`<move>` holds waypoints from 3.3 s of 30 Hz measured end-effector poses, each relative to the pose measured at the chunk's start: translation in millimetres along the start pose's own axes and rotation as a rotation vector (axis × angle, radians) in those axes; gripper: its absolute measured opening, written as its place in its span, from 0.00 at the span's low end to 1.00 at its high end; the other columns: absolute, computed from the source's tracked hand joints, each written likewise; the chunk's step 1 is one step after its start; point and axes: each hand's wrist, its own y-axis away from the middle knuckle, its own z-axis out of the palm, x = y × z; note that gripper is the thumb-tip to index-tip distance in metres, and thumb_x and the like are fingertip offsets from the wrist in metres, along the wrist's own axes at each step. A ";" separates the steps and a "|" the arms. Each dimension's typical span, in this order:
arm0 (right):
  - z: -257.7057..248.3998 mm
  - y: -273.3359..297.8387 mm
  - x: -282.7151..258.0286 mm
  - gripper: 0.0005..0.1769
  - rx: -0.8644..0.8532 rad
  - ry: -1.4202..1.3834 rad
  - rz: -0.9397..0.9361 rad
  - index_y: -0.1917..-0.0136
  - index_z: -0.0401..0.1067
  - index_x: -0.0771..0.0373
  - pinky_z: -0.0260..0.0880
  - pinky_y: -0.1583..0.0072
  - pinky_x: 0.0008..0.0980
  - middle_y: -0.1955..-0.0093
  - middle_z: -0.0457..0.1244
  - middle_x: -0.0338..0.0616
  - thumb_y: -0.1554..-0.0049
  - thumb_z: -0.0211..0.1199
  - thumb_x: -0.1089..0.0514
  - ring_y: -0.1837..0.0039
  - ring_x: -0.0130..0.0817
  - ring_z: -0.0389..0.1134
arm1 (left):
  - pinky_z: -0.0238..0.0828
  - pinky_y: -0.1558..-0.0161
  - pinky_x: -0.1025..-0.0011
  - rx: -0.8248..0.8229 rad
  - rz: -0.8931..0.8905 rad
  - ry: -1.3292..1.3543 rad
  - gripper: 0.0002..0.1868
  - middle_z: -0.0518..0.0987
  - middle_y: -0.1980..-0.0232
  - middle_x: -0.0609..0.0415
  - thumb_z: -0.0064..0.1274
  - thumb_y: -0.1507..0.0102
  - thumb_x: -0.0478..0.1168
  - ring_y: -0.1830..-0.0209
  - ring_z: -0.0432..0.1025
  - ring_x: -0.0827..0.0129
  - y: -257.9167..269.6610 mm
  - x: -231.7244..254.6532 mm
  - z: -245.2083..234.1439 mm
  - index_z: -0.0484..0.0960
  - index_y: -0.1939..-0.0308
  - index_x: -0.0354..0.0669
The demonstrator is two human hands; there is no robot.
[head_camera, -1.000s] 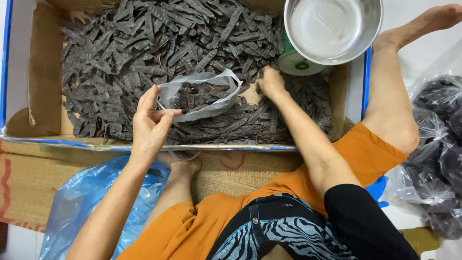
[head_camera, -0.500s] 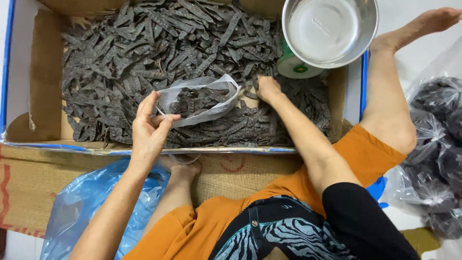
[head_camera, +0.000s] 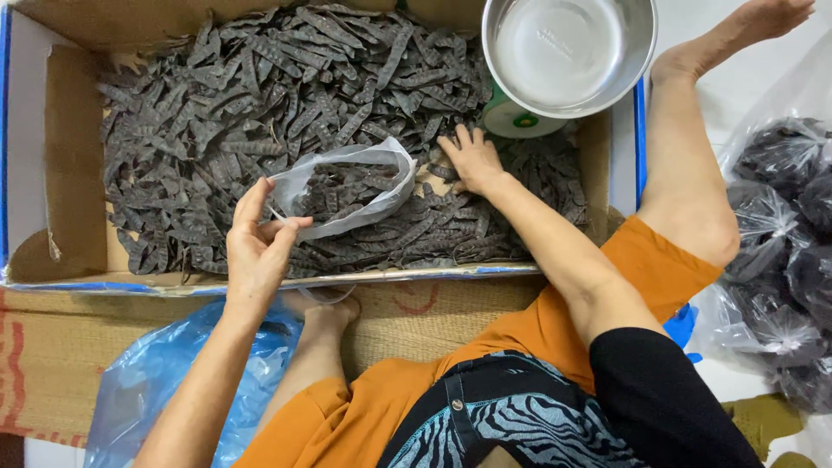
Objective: The person ties a plastic bag filled with locust pods and sets it aside before filling a new plastic bag with more pods from a box and weighing it on a scale.
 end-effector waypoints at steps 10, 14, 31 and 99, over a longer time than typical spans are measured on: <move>33.6 0.6 20.7 0.32 -0.101 0.041 -0.196 0.36 0.70 0.54 0.72 0.43 0.52 0.39 0.63 0.54 0.54 0.74 0.59 0.34 0.61 0.63 | 0.77 0.46 0.73 0.000 0.012 -0.023 0.36 0.60 0.23 0.41 0.47 0.35 0.23 0.46 0.80 0.58 2.7 1.7 0.3 0.57 0.22 0.29; 47.0 4.4 35.4 0.20 -0.092 -0.029 -0.216 0.46 0.76 0.59 0.73 0.46 0.48 0.49 0.68 0.53 0.53 0.71 0.59 0.46 0.54 0.71 | 0.77 0.47 0.73 0.005 0.013 -0.040 0.36 0.61 0.23 0.41 0.48 0.35 0.23 0.46 0.80 0.59 -0.7 2.1 2.2 0.57 0.23 0.29; -176.1 81.4 -32.8 0.14 0.135 -1.165 -0.183 0.48 0.78 0.71 0.66 0.56 0.29 0.57 0.70 0.47 0.44 0.74 0.60 0.57 0.29 0.67 | 0.78 0.48 0.73 0.001 0.043 0.064 0.35 0.60 0.23 0.42 0.48 0.36 0.23 0.47 0.80 0.60 -2.4 2.9 7.4 0.59 0.23 0.29; -0.2 24.9 -0.3 0.42 -0.204 -0.071 -0.082 0.37 0.70 0.60 0.60 0.35 0.55 0.38 0.64 0.53 0.61 0.81 0.44 0.33 0.52 0.62 | 0.77 0.47 0.74 -0.015 0.056 -0.045 0.36 0.57 0.20 0.40 0.47 0.34 0.23 0.45 0.80 0.60 -1.4 13.1 6.7 0.57 0.21 0.28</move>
